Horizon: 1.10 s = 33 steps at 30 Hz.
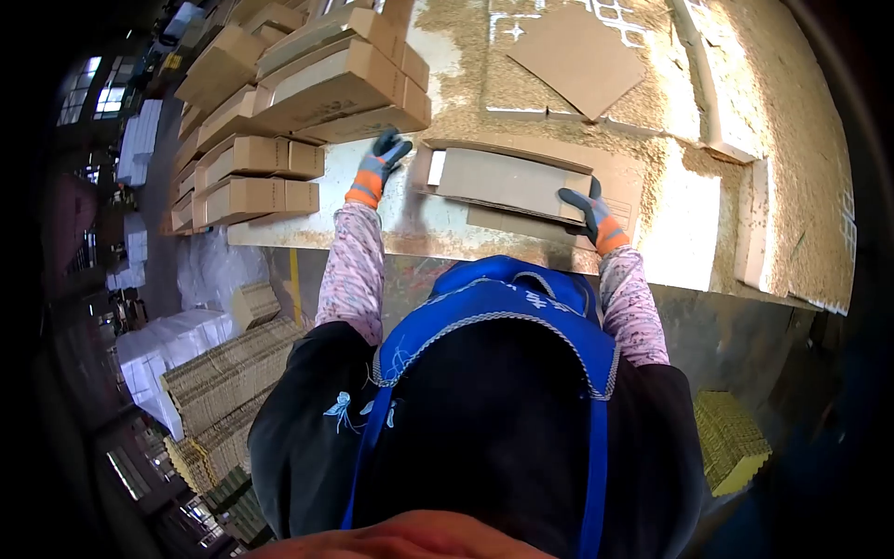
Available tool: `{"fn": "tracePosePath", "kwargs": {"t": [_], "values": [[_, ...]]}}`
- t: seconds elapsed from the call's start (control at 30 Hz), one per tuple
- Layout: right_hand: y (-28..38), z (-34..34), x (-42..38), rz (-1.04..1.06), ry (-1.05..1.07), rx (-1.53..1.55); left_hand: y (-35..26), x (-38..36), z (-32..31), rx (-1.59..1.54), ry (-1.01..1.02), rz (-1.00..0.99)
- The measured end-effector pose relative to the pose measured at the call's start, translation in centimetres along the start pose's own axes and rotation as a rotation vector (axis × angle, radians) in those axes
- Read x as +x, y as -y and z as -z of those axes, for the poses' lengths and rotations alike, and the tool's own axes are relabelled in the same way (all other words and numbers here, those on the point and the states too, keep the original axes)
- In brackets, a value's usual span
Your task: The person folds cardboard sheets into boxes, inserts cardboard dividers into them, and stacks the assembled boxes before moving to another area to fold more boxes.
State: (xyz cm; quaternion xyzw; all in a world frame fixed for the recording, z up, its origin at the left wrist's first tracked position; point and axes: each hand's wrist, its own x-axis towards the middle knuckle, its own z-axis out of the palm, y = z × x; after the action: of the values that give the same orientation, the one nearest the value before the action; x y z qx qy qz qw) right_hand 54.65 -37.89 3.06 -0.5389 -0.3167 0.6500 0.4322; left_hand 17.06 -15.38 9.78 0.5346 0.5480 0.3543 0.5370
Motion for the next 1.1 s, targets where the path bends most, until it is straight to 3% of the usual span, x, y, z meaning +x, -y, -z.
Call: {"fn": "tracePosePath", "kwargs": {"t": [0.07, 0.1, 0.13, 0.2, 0.27, 0.33, 0.4, 0.43, 0.47, 0.53, 0.6, 0.63, 0.67, 0.73, 0.8, 0.83, 0.87, 0.93, 0.97, 1.0, 1.07, 1.1], "values": [[2.7, -1.7, -0.6, -0.165, -0.182, 0.048, 3.5, -0.7, 0.5, -0.302, 0.317, 0.57], [-1.3, 1.1, 0.5, 0.449, 0.036, -0.545, 1.8, -2.2, -1.2, 0.007, 0.428, 0.473], [0.9, -1.3, -0.8, 0.217, -0.051, -0.177, -0.1, -3.3, -3.0, 0.317, 0.531, 0.367], [2.5, -2.2, -1.3, 0.092, -0.157, -0.205, 0.9, -2.8, -3.2, -0.133, 0.569, 0.553], [3.7, -3.1, -0.6, 0.004, -0.159, -0.022, 0.5, -2.9, -2.0, -0.134, 0.523, 0.599], [2.2, -5.1, 2.2, 0.109, -0.124, 0.015, 0.4, -2.9, 1.3, -0.089, 0.559, 0.561], [0.7, -7.5, 5.3, 0.342, -0.056, 0.115, 0.9, -3.2, 5.5, -0.287, 0.392, 0.639], [5.3, -12.7, 5.5, 0.337, -0.09, -0.195, 3.8, -2.3, 9.1, 0.199, 0.512, 0.105], [6.6, -16.1, 7.2, 0.094, -0.223, -0.03, 6.8, -1.5, 12.8, 0.673, 0.587, -0.446], [9.2, -22.2, 10.3, -0.191, -0.209, 0.081, 6.0, -0.2, 17.0, -0.79, 0.26, 0.721], [4.6, -24.9, 16.2, -0.145, -0.231, -0.013, 9.9, 1.8, 21.6, -0.718, 0.218, 0.549], [6.1, -27.1, 16.7, -0.226, -0.167, 0.153, 10.1, 1.9, 23.2, -0.403, 0.281, 0.255], [6.4, -28.2, 18.2, -0.239, -0.123, 0.112, 9.9, 1.9, 24.3, -0.085, 0.334, -0.038], [6.4, -30.0, 20.3, -0.174, -0.089, 0.137, 8.6, 3.2, 26.2, -0.91, 0.011, 0.743], [6.2, -31.0, 21.7, -0.223, -0.149, -0.123, 8.1, 2.6, 26.2, -0.982, -0.055, 0.75], [4.9, -30.8, 22.3, -0.116, -0.205, -0.426, 8.0, 2.1, 26.3, -1.052, -0.131, 0.753], [5.2, -29.9, 22.7, -0.116, -0.219, -0.418, 8.2, 1.8, 26.5, -1.163, -0.035, 0.707], [6.0, -27.0, 23.4, -0.014, 0.187, -0.426, 8.0, 0.7, 26.1, -1.213, -0.043, 0.657], [5.7, -26.5, 23.6, 0.22, 0.173, -0.635, 7.0, 0.3, 25.9, -1.203, -0.047, 0.702], [5.3, -26.1, 24.2, 0.217, 0.162, -0.629, 7.3, 0.0, 26.0, -1.196, -0.039, 0.71], [4.2, -25.7, 26.1, 0.453, 0.2, -0.372, 7.0, 0.0, 26.0, -1.162, -0.094, 0.667], [3.4, -25.7, 26.7, 0.425, 0.167, -0.277, 7.0, 0.0, 26.0, -1.206, -0.079, 0.659]]}}
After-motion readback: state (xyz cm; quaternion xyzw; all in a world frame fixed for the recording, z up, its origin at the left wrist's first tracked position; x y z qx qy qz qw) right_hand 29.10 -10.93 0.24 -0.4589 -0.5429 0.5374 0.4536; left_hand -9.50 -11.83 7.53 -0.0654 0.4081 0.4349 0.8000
